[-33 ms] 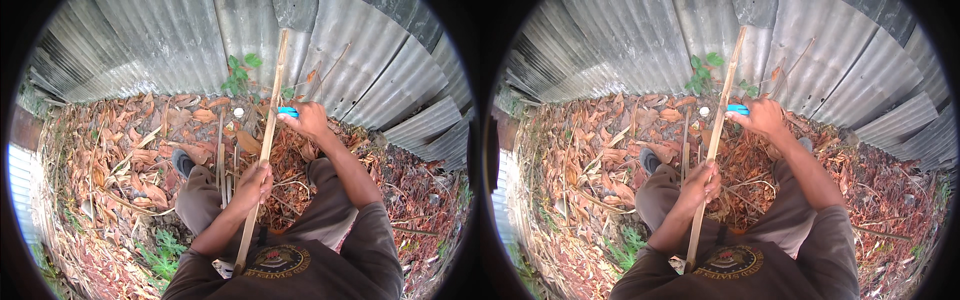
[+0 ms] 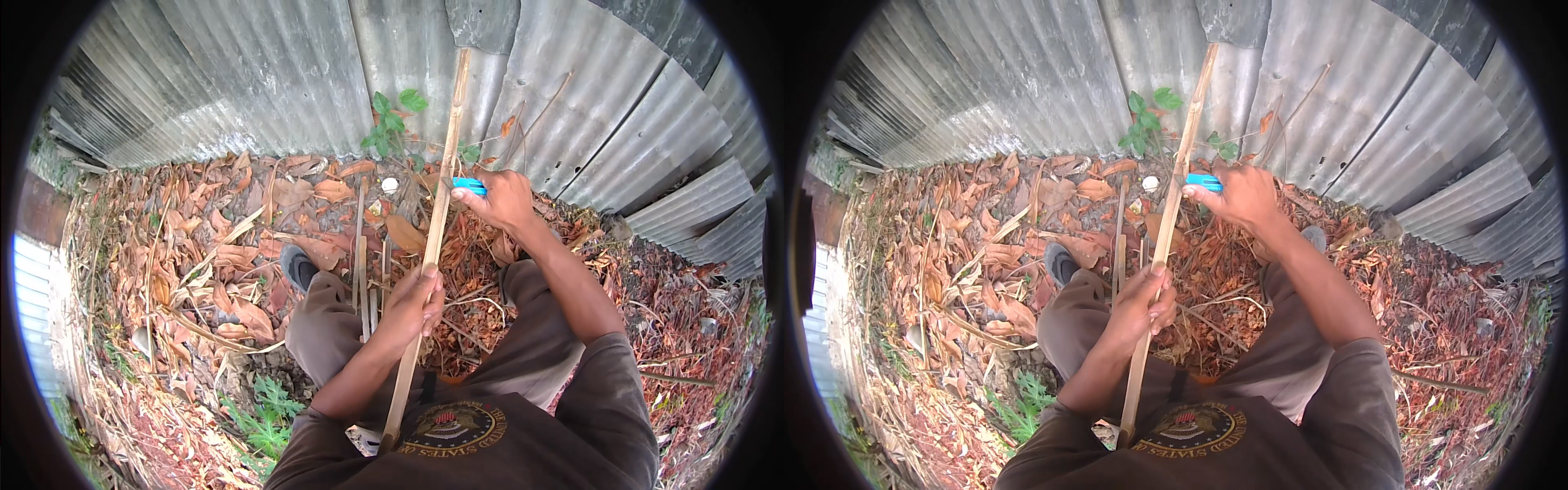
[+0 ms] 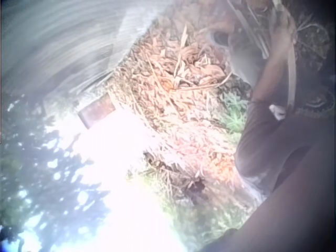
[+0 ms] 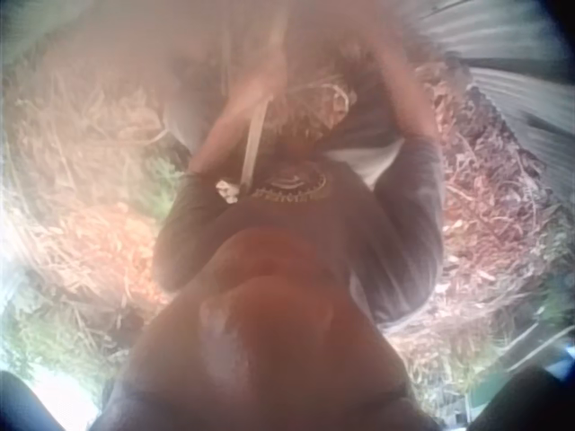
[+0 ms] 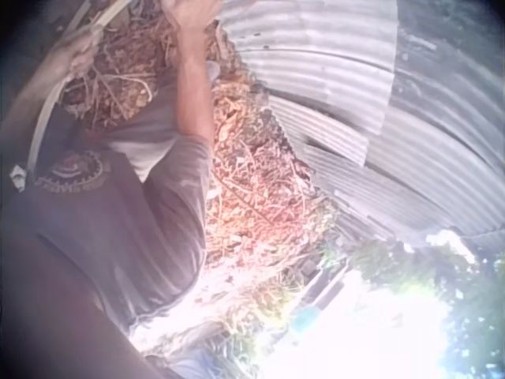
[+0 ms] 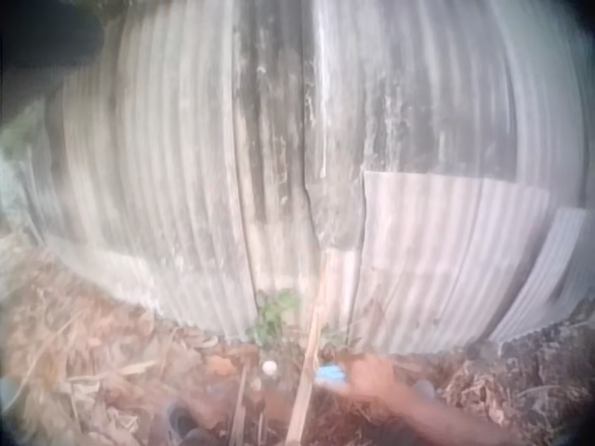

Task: The person sits on the ground and uses a blue utility knife to shave thin strips from a long wooden stick. They hold the stick with their left hand and repeatedly scrape the blade along its length, creating wood shavings that fall onto the leaf-covered ground.

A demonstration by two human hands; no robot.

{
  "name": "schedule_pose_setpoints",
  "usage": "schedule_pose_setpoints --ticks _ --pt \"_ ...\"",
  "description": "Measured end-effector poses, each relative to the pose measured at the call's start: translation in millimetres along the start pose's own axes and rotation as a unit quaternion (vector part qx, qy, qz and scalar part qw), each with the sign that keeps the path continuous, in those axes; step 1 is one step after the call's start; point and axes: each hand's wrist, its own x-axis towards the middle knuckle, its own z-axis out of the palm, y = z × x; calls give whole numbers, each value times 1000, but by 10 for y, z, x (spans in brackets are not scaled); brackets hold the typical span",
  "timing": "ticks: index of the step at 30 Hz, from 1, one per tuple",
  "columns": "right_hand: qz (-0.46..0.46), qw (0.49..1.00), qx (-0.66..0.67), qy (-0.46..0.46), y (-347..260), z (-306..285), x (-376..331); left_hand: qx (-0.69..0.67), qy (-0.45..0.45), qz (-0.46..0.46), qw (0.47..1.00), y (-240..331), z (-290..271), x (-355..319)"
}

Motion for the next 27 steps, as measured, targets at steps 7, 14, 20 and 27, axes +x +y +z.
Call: schedule_pose_setpoints --ticks 7,14,20,27 --pt "-51 998 -19 -16 -5 44 -71 3 15 -20 1000 -3 -9 0" --pt "-51 997 -11 64 252 77 80 -7 4 -24 1000 -22 78 -5" --pt "-33 994 -62 80 724 56 192 -20 -18 -44 999 -108 186 -23" --pt "42 991 -82 98 1098 -50 220 24 -62 -53 996 -207 238 -27"
